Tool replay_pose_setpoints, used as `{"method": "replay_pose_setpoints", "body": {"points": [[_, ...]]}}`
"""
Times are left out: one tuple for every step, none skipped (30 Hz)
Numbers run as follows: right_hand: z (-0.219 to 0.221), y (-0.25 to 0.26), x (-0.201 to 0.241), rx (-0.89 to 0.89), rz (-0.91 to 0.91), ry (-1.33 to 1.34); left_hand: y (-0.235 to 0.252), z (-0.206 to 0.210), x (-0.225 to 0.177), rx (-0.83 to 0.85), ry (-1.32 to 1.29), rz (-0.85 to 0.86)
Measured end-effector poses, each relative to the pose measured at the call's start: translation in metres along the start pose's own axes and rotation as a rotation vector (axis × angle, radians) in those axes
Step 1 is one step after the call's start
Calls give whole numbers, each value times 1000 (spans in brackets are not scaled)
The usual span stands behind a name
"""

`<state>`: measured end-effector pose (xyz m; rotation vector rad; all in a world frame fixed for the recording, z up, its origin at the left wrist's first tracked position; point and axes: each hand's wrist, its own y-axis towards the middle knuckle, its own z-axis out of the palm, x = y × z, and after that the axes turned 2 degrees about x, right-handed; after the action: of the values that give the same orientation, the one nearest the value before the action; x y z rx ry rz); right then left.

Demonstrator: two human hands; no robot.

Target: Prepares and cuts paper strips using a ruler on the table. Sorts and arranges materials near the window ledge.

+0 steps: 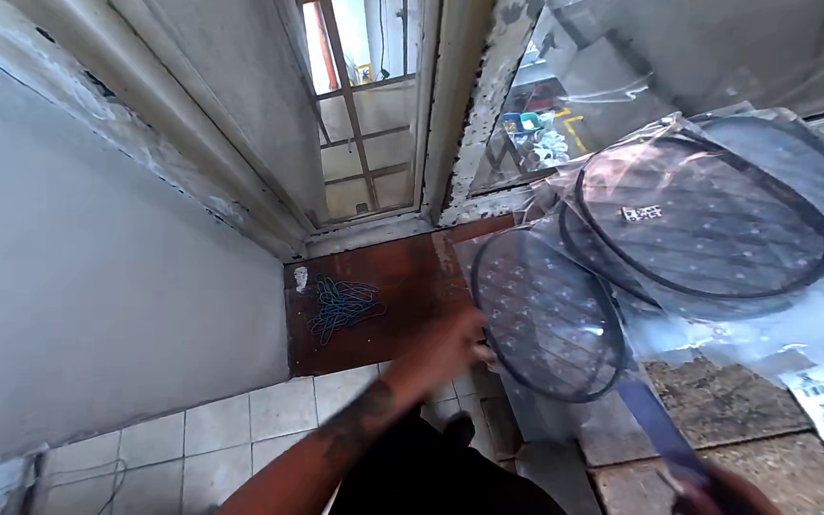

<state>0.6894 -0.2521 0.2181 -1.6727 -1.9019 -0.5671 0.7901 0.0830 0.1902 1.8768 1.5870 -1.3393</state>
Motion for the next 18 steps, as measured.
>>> {"method": "replay_pose_setpoints", "body": {"points": [[5, 30, 22, 28, -52, -39, -10, -30, 27, -169, 120, -47], [18, 63, 43, 33, -95, -106, -20, -58, 52, -323, 222, -108], [38, 95, 58, 21, -146, -180, -24, -81, 76, -435, 289, -181], [58, 125, 72, 42, -181, -218, -27, -97, 97, -509, 322, -228], [78, 153, 85, 85, -198, -233, -27, -105, 110, -559, 325, -255], [98, 180, 98, 138, -204, -240, -25, -108, 119, -598, 316, -266], [117, 204, 112, 192, -212, -231, -22, -109, 125, -624, 307, -271], [135, 225, 124, 225, -241, -199, -21, -107, 130, -642, 300, -275], [151, 241, 134, 240, -271, -153, -20, -104, 134, -654, 293, -275], [164, 252, 143, 236, -297, -108, -19, -102, 138, -660, 294, -268], [174, 259, 149, 216, -319, -83, -19, -101, 141, -658, 293, -247], [182, 262, 153, 186, -342, -76, -18, -102, 143, -645, 292, -221], [186, 261, 154, 159, -368, -69, -18, -104, 142, -630, 285, -198], [188, 257, 154, 135, -400, -63, -18, -106, 138, -617, 267, -192], [188, 251, 152, 112, -434, -51, -19, -107, 132, -618, 241, -194], [187, 243, 150, 102, -460, -26, -22, -107, 126, -630, 214, -189], [186, 235, 150, 102, -474, 19, -24, -108, 119, -651, 193, -165], [184, 229, 152, 117, -479, 73, -26, -108, 111, -663, 178, -123]]}}
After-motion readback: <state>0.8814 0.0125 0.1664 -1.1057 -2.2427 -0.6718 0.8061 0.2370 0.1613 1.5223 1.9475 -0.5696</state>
